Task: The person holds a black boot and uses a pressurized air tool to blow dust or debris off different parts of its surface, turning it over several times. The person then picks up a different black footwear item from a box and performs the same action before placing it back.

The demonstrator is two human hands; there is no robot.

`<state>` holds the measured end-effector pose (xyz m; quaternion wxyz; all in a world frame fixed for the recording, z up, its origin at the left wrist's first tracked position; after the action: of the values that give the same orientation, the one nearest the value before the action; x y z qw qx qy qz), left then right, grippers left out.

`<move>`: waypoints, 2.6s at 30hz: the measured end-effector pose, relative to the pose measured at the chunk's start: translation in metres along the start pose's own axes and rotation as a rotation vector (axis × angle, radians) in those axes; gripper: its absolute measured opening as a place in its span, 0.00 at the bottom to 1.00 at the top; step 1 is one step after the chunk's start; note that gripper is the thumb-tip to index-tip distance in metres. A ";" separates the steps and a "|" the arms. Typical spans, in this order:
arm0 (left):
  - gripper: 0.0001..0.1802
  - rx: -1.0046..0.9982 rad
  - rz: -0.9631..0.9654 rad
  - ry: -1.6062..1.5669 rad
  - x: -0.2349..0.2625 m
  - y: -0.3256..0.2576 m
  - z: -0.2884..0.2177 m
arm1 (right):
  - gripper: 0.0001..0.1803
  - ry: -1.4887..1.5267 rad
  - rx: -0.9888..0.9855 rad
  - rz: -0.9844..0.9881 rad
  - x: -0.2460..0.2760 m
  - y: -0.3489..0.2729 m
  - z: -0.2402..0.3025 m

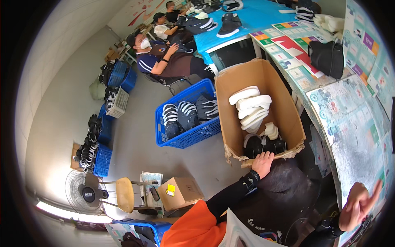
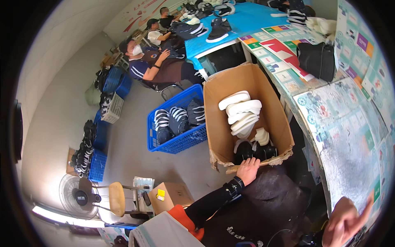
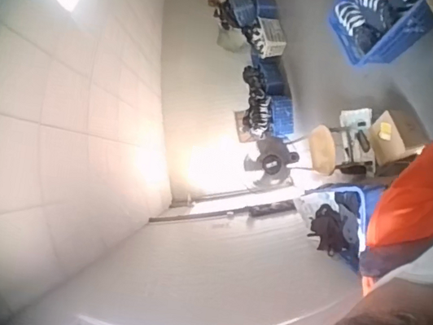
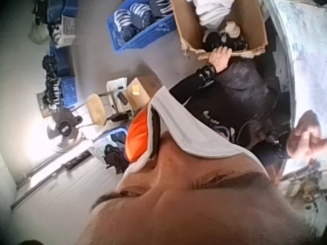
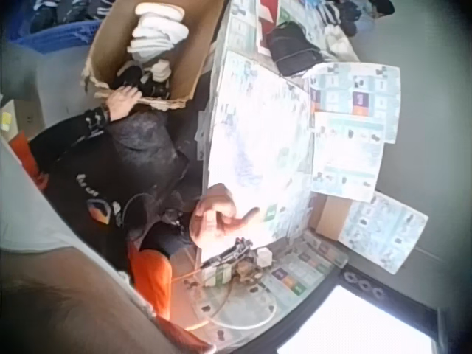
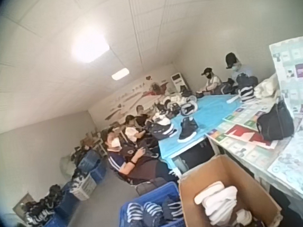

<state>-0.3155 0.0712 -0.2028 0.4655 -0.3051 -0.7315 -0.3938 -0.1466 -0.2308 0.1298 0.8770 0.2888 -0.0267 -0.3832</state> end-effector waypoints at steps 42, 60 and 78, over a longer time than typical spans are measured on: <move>0.08 0.030 0.093 0.011 -0.007 0.001 -0.001 | 0.10 -1.151 0.107 -0.316 0.115 -0.054 -0.111; 0.09 0.023 0.062 0.020 -0.006 0.001 -0.001 | 0.09 -1.216 0.183 -0.272 0.102 -0.051 -0.111; 0.09 0.024 0.063 0.005 -0.007 -0.001 0.002 | 0.04 -1.363 0.437 -0.043 0.006 -0.015 -0.037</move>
<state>-0.3147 0.0720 -0.2098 0.4832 -0.3212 -0.7250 -0.3710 -0.1421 -0.2251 0.0899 0.5795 0.1548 -0.6391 -0.4813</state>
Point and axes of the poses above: each hand's wrist, its own y-axis towards the middle knuckle, its own x-axis out of the back of the hand, z = x × y, the point moved 9 cm from there along y, towards the middle knuckle, and after that the axes turned 2 degrees about -x, right-handed, at the moved point
